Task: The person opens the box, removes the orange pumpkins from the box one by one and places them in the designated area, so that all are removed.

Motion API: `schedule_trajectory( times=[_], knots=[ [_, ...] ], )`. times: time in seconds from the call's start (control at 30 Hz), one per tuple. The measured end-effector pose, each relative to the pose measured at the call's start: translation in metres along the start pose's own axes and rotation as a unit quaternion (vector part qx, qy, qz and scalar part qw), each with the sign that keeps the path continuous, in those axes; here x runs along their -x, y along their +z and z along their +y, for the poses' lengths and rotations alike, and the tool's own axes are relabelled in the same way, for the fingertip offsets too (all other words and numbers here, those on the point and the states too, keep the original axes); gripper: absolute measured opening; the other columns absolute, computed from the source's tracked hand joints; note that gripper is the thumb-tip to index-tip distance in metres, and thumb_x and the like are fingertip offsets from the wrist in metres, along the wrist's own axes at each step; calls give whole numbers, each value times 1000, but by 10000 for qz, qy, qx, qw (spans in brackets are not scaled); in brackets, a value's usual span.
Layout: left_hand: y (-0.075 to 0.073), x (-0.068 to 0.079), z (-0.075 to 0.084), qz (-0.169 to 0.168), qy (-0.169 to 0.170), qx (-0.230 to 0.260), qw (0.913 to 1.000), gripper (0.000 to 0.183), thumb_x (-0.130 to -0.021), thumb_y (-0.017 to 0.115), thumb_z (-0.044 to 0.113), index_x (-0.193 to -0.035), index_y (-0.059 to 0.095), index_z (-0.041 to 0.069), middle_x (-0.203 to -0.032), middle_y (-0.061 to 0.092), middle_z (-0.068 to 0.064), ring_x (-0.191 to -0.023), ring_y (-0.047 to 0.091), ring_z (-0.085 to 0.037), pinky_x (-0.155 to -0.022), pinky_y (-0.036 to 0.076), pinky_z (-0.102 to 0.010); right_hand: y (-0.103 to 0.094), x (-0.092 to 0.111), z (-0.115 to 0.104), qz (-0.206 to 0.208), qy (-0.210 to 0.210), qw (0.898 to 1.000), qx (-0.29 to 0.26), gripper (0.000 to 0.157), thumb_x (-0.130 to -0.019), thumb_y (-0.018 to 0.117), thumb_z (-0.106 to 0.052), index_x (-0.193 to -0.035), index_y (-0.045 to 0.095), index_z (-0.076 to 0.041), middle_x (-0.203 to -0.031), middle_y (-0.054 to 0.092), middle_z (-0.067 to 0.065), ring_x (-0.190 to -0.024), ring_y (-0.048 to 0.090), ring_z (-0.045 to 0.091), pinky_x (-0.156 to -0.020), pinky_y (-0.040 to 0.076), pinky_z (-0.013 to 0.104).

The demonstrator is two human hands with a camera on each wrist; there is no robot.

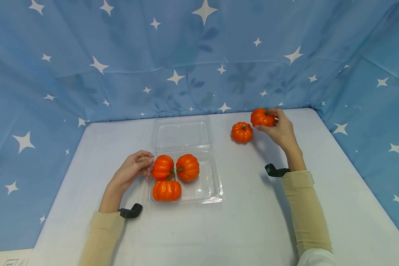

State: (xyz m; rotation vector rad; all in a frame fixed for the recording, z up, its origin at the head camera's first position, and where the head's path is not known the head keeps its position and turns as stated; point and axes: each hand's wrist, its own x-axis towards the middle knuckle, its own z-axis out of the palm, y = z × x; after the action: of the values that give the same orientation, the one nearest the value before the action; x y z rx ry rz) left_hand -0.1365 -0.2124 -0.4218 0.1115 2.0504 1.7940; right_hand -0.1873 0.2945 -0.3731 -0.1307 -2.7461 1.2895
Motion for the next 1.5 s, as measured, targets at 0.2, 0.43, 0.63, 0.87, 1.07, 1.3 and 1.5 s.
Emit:
schedule_trajectory(
  times=[0.2, 0.43, 0.63, 0.87, 1.07, 1.3, 1.5],
  knots=[
    [0, -1, -1, -6, -20, 41, 10000, 31, -107, 51, 9, -129, 44, -10, -81, 63, 0, -63, 58, -13, -59, 57, -28, 3, -4, 9, -110, 269, 9994, 175, 78, -91, 80, -23, -151, 35, 0, -156, 40, 27, -139, 41, 48, -114, 39, 63],
    [1, -1, 0, -14, -31, 39, 10000, 32, -107, 51, 9, -130, 43, -11, -81, 62, -1, -63, 58, -13, -59, 57, -28, 8, -9, 19, -139, 402, 9981, 443, 75, -91, 77, -17, -149, 34, 4, -152, 42, 32, -137, 41, 51, -114, 39, 65],
    [1, -1, 1, -24, -42, 36, 10000, 35, -107, 51, 9, -132, 42, -13, -81, 61, -1, -63, 57, -13, -58, 57, -27, 11, -12, 24, -212, 448, 9973, 539, 74, -90, 76, -14, -148, 34, 6, -150, 42, 33, -138, 41, 52, -115, 37, 65],
    [0, -1, 0, -28, -34, 42, 10000, 33, -107, 51, 10, -130, 43, -11, -80, 63, 0, -62, 58, -13, -58, 57, -27, 15, -15, 28, -369, 567, 9951, 716, 75, -91, 76, -16, -148, 33, 6, -150, 42, 34, -136, 42, 52, -114, 38, 66],
    [0, -2, -1, -19, 3, 42, 10000, 33, -107, 52, 11, -130, 43, -11, -79, 62, 0, -62, 57, -13, -58, 56, -27, 17, -16, 30, -503, 719, 9932, 769, 78, -91, 76, -16, -150, 31, 5, -151, 40, 35, -136, 40, 52, -114, 37, 67],
    [1, -1, -1, 35, 48, 4, 10000, 33, -107, 53, 12, -130, 44, -10, -77, 62, 0, -61, 57, -13, -58, 56, -27, 22, -18, 34, -453, 678, 9918, 988, 77, -90, 78, -14, -148, 32, 6, -146, 42, 35, -135, 41, 52, -115, 36, 67],
    [2, -2, -1, 113, 66, -16, 9999, 37, -107, 54, 14, -133, 45, -10, -78, 63, 0, -62, 57, -13, -58, 56, -26, 25, -19, 35, -437, 724, 9894, 1181, 83, -88, 79, -14, -152, 28, 2, -147, 40, 35, -135, 40, 53, -114, 34, 70]
  ],
)
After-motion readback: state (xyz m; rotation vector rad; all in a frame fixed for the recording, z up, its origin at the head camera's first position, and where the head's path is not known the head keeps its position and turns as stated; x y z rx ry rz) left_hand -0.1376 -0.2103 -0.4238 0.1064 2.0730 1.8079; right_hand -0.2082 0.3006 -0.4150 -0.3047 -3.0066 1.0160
